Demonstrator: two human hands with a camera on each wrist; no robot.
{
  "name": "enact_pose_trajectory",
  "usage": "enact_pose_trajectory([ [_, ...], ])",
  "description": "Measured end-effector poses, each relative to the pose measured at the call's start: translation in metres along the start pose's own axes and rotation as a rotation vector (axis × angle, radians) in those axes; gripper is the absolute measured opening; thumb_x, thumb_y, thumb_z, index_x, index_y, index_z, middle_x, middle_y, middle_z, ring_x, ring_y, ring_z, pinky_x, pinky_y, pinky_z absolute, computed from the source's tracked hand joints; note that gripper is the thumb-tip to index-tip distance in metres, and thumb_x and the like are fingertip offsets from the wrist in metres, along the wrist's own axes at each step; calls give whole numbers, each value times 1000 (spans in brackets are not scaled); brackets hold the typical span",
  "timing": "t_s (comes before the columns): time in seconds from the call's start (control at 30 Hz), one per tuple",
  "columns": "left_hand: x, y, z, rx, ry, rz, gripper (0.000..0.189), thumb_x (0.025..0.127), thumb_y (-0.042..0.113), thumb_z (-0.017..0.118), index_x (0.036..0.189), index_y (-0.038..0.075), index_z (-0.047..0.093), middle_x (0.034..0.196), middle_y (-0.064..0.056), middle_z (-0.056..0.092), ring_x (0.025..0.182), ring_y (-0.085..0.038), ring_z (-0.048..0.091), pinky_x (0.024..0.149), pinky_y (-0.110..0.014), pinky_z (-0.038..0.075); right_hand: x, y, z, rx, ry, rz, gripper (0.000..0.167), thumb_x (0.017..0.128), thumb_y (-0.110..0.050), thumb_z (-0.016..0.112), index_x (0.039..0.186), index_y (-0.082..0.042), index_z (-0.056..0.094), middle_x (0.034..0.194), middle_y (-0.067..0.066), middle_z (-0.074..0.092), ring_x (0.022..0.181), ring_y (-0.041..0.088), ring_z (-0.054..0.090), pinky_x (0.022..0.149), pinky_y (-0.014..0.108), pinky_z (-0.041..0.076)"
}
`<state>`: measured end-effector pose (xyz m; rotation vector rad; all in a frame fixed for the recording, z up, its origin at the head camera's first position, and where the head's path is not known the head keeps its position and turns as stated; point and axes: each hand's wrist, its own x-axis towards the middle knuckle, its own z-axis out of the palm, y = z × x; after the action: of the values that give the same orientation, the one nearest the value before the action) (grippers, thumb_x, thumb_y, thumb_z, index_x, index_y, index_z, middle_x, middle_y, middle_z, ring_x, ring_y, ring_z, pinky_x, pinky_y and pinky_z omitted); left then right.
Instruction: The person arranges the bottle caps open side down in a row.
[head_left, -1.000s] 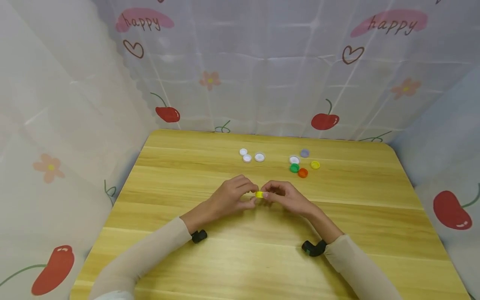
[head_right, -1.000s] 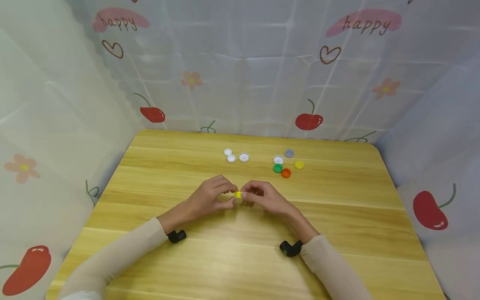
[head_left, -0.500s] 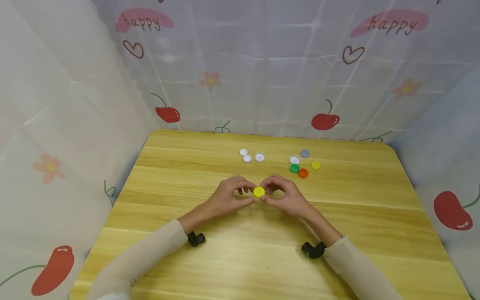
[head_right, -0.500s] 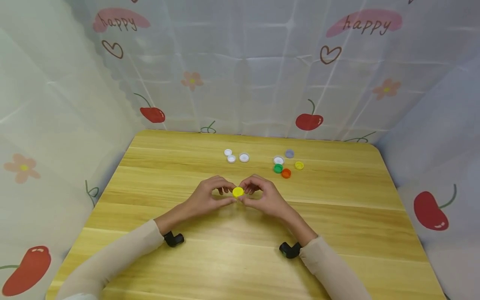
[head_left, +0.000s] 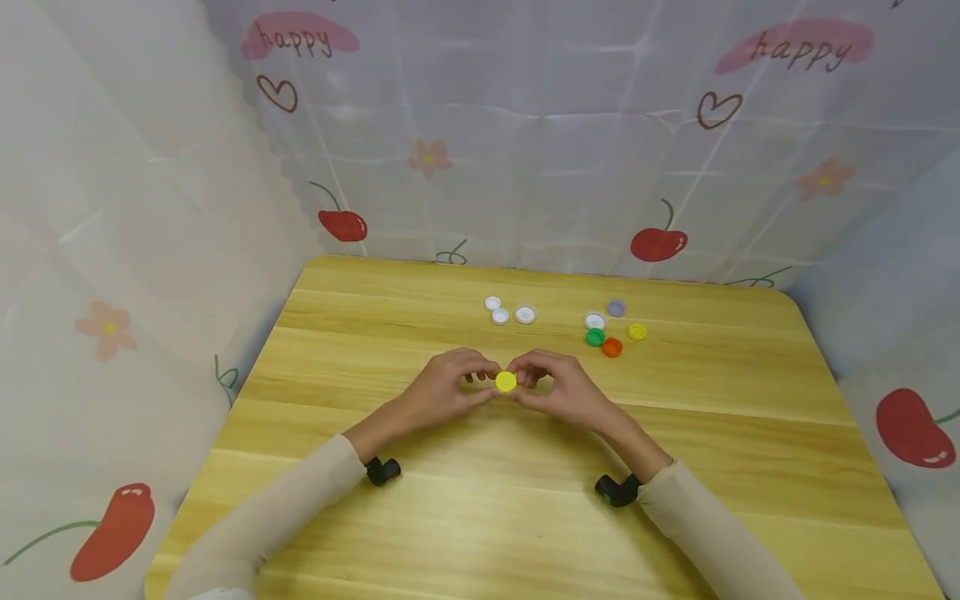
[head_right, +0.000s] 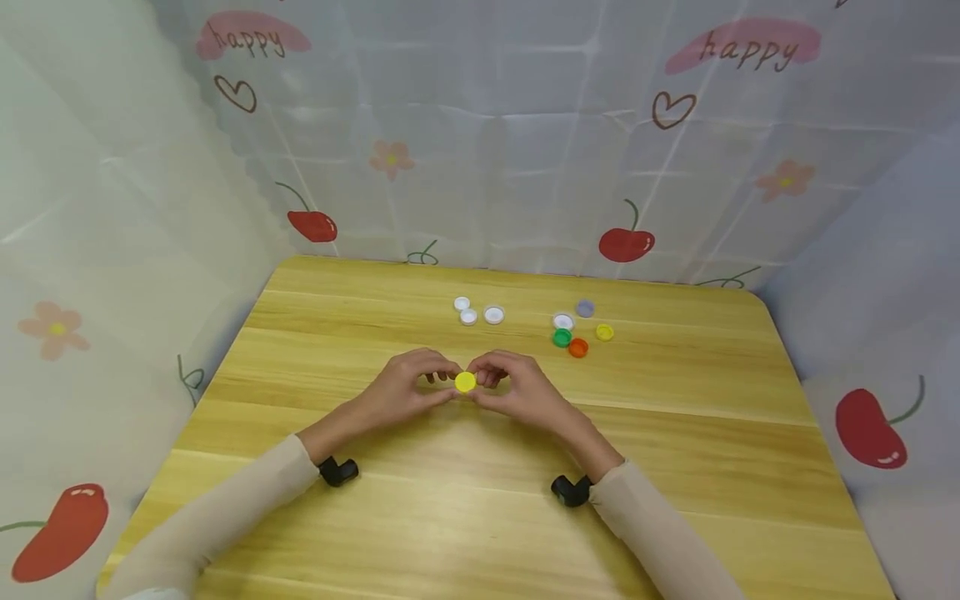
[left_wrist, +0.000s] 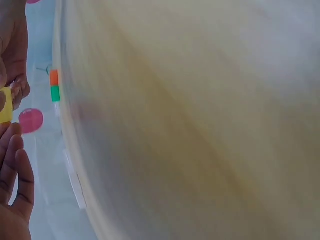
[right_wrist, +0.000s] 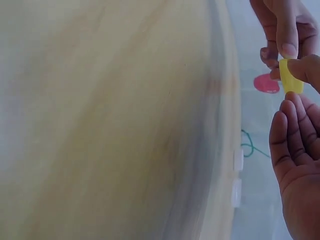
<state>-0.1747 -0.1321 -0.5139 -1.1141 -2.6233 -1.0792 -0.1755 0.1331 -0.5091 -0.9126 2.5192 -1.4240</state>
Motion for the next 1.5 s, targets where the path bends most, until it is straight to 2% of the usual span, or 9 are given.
enact_pose_trajectory([
  [0.1,-2,-9,-11,111,-52,-14,26,96,30,84,118,18,78,105,4,76,94,-11,69,82,-29,60,17,-1,9,-66,-55,4,27,90,-17,87,114,-18,75,94,-4,71,86,12,66,82,30,60],
  [0.23,-7,-20,-27,225,-135,-78,28,93,31,84,117,17,78,96,6,69,87,-7,61,76,-27,54,42,-3,25,-153,-132,4,28,91,-19,85,115,-16,73,94,-3,72,85,9,66,79,25,59],
  [0.43,-25,-36,-49,261,-252,-169,29,94,34,82,116,17,78,93,7,65,82,-7,54,72,-26,49,69,-15,55,-180,-237,49,25,91,-19,83,113,-15,71,92,-4,72,84,7,66,78,24,58],
  [0.63,-49,-43,-70,241,-276,-252,30,91,29,85,116,15,78,92,9,66,82,-7,56,75,-28,50,87,-26,81,-196,-303,0,24,95,-24,80,115,-14,70,95,-3,73,86,8,66,80,24,57],
  [0.8,-55,-47,-69,209,-284,-244,31,93,30,85,118,13,78,91,7,66,81,-8,56,75,-27,50,89,-23,88,-217,-314,3,24,95,-25,81,114,-15,71,93,-4,71,84,7,64,78,23,55],
  [1.1,-56,-51,-62,221,-275,-237,30,93,30,85,116,14,78,87,8,62,78,-7,53,72,-27,47,85,-21,90,-223,-306,-1,24,95,-26,81,114,-15,71,92,-4,70,83,7,63,77,23,54],
  [1.33,-62,-55,-62,134,-262,-328,34,92,36,87,117,18,75,91,8,63,81,-9,57,74,-27,50,82,-24,89,-235,-299,-12,33,96,-29,82,122,-14,69,98,-1,71,86,8,62,78,23,54],
  [1.5,-63,-61,-62,76,-264,-343,44,87,50,89,117,22,73,94,8,64,84,-9,58,76,-26,51,78,-19,78,-215,-271,18,39,98,-30,81,129,-11,68,100,-1,71,86,8,65,79,23,57],
])
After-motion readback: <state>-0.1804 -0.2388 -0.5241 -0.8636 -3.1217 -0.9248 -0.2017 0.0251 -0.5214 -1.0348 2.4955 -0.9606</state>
